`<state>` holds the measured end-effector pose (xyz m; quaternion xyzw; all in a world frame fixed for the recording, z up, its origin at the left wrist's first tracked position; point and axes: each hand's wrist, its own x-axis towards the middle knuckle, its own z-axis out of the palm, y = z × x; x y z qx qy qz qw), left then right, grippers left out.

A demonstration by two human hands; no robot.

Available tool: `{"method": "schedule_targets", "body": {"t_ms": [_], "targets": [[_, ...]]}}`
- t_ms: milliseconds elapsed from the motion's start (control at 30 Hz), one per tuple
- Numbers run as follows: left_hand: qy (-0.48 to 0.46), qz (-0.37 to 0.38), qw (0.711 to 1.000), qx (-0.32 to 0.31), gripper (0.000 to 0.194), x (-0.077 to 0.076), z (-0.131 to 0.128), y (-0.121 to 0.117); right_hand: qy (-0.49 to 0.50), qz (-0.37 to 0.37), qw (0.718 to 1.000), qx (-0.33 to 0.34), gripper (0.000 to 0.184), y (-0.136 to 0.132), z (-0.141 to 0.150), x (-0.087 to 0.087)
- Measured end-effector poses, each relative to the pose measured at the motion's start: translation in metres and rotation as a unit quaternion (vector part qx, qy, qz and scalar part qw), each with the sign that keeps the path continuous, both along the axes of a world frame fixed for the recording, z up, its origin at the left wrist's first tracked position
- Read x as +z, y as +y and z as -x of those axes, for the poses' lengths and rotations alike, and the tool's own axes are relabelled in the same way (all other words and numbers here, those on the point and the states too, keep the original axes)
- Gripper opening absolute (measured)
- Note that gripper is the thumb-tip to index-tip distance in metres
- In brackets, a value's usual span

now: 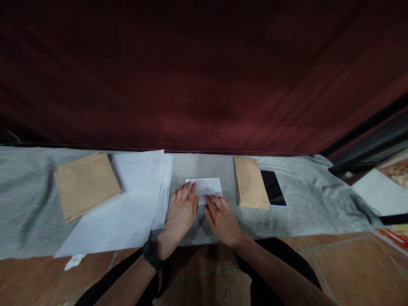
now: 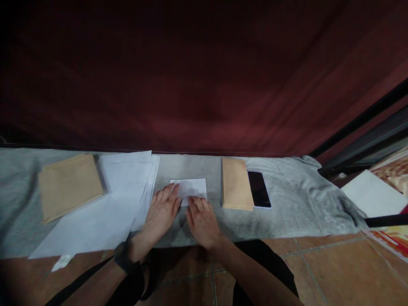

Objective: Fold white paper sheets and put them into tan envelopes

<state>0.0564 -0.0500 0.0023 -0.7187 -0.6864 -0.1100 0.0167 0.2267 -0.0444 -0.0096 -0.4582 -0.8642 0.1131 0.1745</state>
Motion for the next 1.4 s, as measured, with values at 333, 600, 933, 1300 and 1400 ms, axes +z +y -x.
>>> {"method": "schedule_targets", "body": {"t_ms": [333,600,933,1300,1400], "targets": [[-0.020,-0.007,0.990,-0.140,0.065,-0.043,-0.004,-0.014,-0.019,-0.077,0.997,0.012,0.063,-0.011,0.006,-0.034],[-0.008,0.013,0.997,-0.077,0.075,-0.044,-0.001,-0.020,-0.025,-0.063,0.996,-0.062,0.058,-0.004,-0.002,-0.038],[0.023,0.021,0.999,0.019,0.081,-0.040,0.008,-0.030,-0.006,-0.065,0.989,-0.136,0.064,-0.009,-0.011,-0.037],[0.043,-0.054,0.996,-0.052,0.059,-0.024,-0.004,-0.011,-0.009,-0.101,0.992,-0.071,0.053,0.007,0.001,-0.024],[0.058,-0.025,0.995,-0.083,0.058,-0.025,-0.013,0.005,-0.013,-0.068,0.996,-0.057,0.052,0.018,0.010,-0.021]]}}
